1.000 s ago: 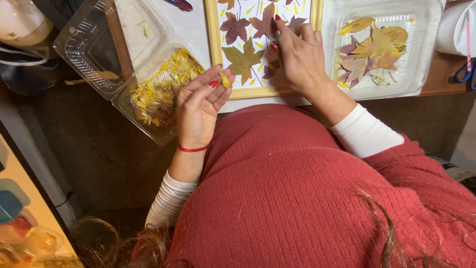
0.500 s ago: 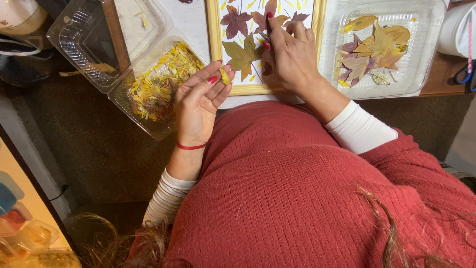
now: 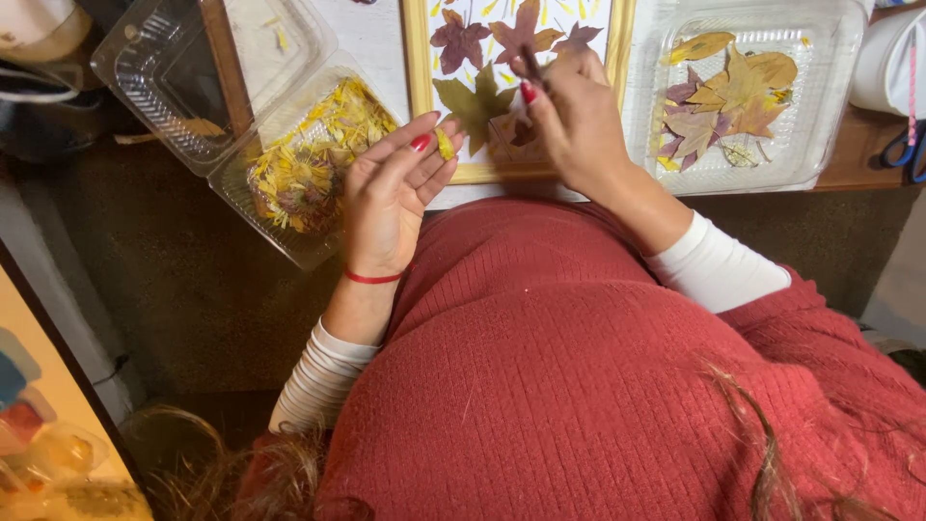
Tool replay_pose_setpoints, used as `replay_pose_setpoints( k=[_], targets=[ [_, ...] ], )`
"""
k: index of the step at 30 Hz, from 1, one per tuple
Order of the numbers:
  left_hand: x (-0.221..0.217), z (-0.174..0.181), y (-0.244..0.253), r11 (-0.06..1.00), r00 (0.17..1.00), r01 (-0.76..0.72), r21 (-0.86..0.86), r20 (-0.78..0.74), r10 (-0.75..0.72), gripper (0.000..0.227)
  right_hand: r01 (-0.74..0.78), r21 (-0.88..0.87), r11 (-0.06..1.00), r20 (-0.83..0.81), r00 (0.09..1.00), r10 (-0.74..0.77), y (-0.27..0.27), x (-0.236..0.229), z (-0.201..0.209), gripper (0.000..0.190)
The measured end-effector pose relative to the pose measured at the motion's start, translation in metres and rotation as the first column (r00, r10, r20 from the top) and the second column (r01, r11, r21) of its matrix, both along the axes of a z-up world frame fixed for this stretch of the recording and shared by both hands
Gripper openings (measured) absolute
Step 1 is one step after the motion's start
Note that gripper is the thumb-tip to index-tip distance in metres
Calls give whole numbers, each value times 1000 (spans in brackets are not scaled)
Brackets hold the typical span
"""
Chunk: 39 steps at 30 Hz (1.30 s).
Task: Placing dried autumn leaves into a picture frame using tweezers to create a decorative arrangement.
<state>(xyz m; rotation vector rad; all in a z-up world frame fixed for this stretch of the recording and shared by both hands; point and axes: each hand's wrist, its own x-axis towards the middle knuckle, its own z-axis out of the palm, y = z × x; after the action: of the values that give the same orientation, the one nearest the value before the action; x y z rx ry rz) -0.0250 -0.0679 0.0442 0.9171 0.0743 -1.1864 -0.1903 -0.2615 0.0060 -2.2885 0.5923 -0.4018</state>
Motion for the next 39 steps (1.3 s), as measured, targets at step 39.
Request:
replay_pose_setpoints(
  k=[39],
  targets=[
    [-19,-2,-5,997,905,74,-13,421,-62,39,-2,680,734,260,935,-239,28,7,83,31]
  ],
)
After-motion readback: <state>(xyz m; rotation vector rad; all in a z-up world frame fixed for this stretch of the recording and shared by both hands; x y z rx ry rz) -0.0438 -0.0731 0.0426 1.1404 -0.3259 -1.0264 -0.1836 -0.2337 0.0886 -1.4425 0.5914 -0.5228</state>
